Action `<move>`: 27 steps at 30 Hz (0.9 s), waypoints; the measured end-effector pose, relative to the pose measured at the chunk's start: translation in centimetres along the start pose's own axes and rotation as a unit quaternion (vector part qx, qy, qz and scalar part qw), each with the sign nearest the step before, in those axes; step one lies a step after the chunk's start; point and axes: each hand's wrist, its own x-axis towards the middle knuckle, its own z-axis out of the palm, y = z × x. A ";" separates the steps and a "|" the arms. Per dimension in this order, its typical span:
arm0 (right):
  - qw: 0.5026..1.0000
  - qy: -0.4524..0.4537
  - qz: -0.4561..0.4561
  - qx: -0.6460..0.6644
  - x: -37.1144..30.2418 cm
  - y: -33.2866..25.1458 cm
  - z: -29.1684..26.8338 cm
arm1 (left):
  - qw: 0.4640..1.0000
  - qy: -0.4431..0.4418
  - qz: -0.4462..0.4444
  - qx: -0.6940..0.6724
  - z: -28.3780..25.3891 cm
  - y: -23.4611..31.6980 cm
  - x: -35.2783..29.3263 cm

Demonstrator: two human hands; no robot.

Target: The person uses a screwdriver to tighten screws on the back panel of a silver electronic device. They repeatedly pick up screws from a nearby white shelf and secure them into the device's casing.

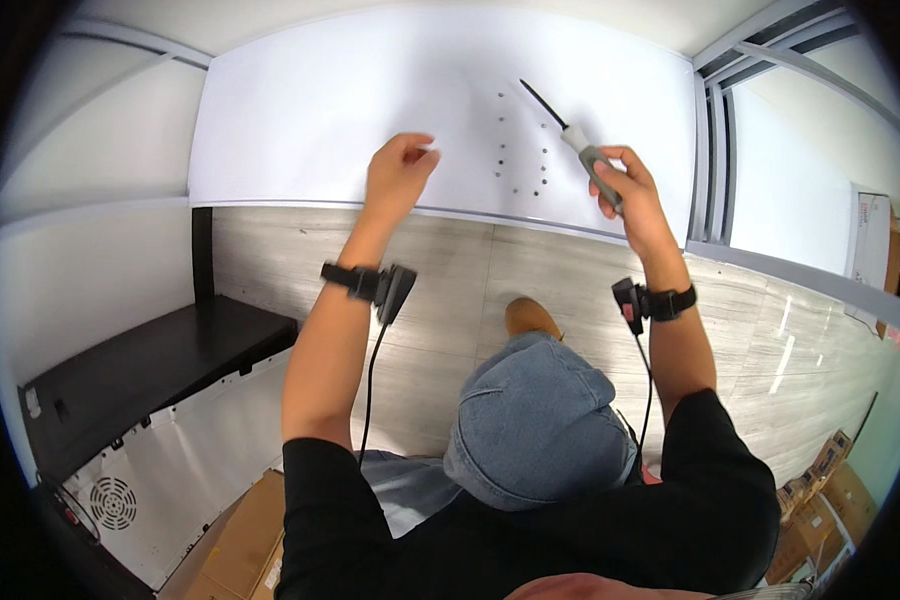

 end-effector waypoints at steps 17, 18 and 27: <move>0.995 -0.012 0.060 0.074 3.3 3.8 -3.6 | 0.986 0.046 -0.046 0.154 11.7 1.4 12.3; 0.996 -0.023 0.053 0.062 3.4 3.5 -3.0 | 0.992 0.059 -0.042 0.099 11.2 1.2 11.9; 0.965 -0.242 0.043 -0.093 2.1 -0.9 7.1 | 0.825 0.123 -0.160 -0.528 -2.9 -1.0 -3.9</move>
